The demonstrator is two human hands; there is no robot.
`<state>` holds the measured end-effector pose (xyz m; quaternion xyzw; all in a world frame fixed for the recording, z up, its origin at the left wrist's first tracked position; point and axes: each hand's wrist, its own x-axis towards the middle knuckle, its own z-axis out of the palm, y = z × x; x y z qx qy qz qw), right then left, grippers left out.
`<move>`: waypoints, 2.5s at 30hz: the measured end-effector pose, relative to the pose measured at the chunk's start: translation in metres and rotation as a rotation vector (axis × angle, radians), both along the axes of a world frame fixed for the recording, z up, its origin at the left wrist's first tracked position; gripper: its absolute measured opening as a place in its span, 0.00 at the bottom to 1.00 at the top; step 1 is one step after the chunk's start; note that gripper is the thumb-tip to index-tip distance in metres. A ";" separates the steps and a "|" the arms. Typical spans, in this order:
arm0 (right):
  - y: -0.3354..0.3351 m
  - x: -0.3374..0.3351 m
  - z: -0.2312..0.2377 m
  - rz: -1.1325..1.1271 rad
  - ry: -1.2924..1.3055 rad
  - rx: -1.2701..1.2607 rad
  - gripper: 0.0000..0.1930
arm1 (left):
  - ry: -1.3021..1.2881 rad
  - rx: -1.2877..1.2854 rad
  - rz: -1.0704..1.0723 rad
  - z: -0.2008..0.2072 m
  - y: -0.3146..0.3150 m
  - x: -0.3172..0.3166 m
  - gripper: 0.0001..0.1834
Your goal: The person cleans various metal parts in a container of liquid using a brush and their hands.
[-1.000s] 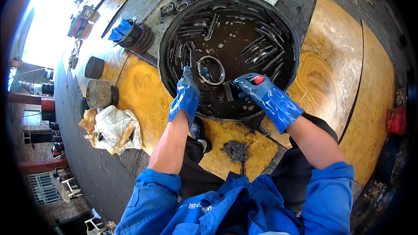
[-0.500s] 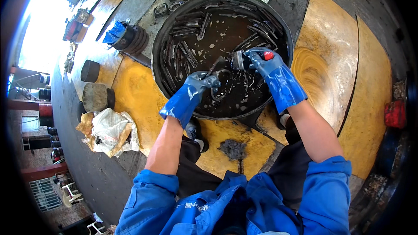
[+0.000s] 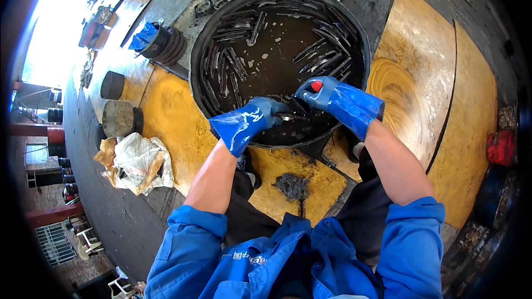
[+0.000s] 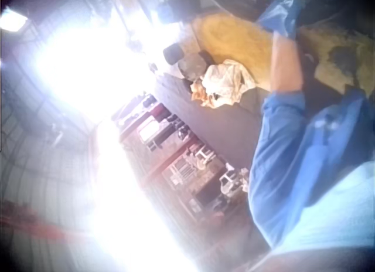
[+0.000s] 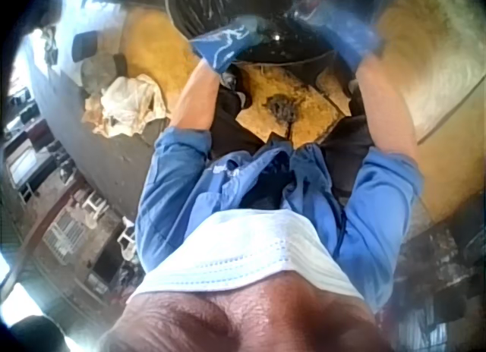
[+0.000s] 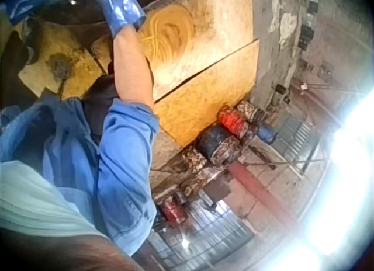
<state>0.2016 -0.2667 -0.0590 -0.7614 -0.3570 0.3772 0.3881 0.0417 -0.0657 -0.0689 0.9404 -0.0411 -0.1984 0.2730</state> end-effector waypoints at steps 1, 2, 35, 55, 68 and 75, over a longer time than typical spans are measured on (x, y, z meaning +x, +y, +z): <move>0.002 -0.007 0.009 0.023 -0.007 -0.071 0.12 | 0.026 0.060 0.024 -0.007 0.000 -0.001 0.24; 0.004 -0.012 0.015 0.045 -0.015 -0.141 0.12 | 0.029 0.064 0.025 -0.013 0.002 -0.004 0.24; 0.030 -0.055 -0.054 -0.199 0.193 -0.087 0.12 | -0.188 -0.579 0.964 -0.057 -0.022 -0.004 0.23; 0.036 -0.056 -0.031 0.634 -1.126 -0.035 0.14 | -0.175 -0.568 1.054 -0.064 -0.006 -0.003 0.22; 0.037 -0.050 -0.055 0.133 -0.216 -0.196 0.14 | -0.104 -0.546 1.109 -0.063 -0.021 -0.002 0.24; 0.028 -0.058 0.025 -0.202 0.369 -0.080 0.17 | -0.183 -0.663 1.175 -0.081 -0.005 -0.011 0.20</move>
